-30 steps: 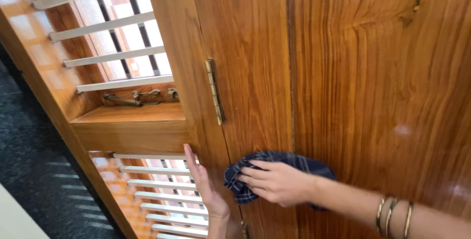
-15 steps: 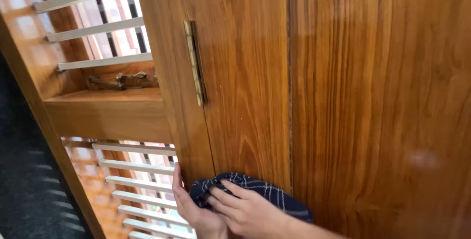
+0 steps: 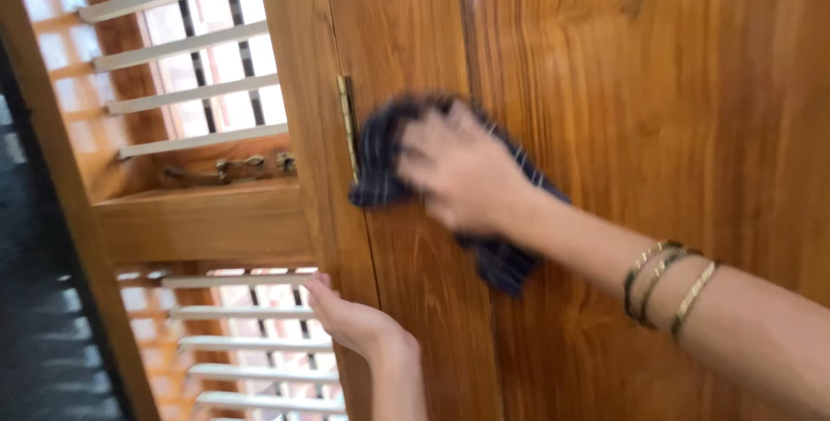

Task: The person wipes the surface of a wooden door with a dark cloth, moving systematically from the upper panels down to the lower sections and around the handle and latch. The cloth is held in the right hand while the left hand occasionally steadies the door.

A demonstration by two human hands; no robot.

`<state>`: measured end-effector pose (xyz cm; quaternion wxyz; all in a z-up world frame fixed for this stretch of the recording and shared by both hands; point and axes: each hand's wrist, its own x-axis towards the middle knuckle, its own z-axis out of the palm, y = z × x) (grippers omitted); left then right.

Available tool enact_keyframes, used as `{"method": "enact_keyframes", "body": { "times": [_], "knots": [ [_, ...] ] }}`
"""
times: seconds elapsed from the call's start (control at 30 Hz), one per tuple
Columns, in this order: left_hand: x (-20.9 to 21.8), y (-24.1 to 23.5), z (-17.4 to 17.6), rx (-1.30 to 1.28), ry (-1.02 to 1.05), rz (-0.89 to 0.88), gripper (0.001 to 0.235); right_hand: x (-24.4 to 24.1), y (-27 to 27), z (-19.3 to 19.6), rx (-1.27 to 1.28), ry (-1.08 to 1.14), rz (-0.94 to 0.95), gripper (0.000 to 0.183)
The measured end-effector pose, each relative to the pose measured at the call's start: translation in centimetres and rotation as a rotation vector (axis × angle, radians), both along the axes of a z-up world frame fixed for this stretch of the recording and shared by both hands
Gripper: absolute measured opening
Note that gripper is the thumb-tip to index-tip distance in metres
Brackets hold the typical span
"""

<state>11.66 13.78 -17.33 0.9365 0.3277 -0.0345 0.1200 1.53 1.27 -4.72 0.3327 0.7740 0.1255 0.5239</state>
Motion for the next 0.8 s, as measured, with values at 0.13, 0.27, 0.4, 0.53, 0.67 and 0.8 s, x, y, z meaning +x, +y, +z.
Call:
{"method": "enact_keyframes", "body": {
  "times": [0.13,0.27,0.4,0.53,0.67,0.8],
  "knots": [
    [-1.7,1.0,0.7,0.044,-0.055,-0.072,0.062,1.3,0.0,0.7,0.177,-0.243,0.037,0.060],
    [-0.8,3.7,0.8,0.097,-0.126,-0.055,0.061,2.7,1.9,-9.3,0.053,0.126,-0.052,0.042],
    [-1.6,3.0,1.2,0.154,-0.199,-0.025,0.056,0.2,0.2,-17.2,-0.338,0.743,0.142,0.038],
    [-2.3,1.9,0.7,0.330,-0.545,0.099,0.053,-2.7,-6.2,-12.0,-0.478,0.685,0.054,0.038],
    [-3.1,0.5,0.8,0.567,-0.815,0.155,0.054,-5.5,-11.0,-1.3,-0.197,0.017,-0.521,0.030],
    [-3.9,-0.6,0.4,0.644,-0.925,0.096,0.056,-5.0,-10.8,2.5,0.145,-0.424,-0.276,0.053]
  ]
}}
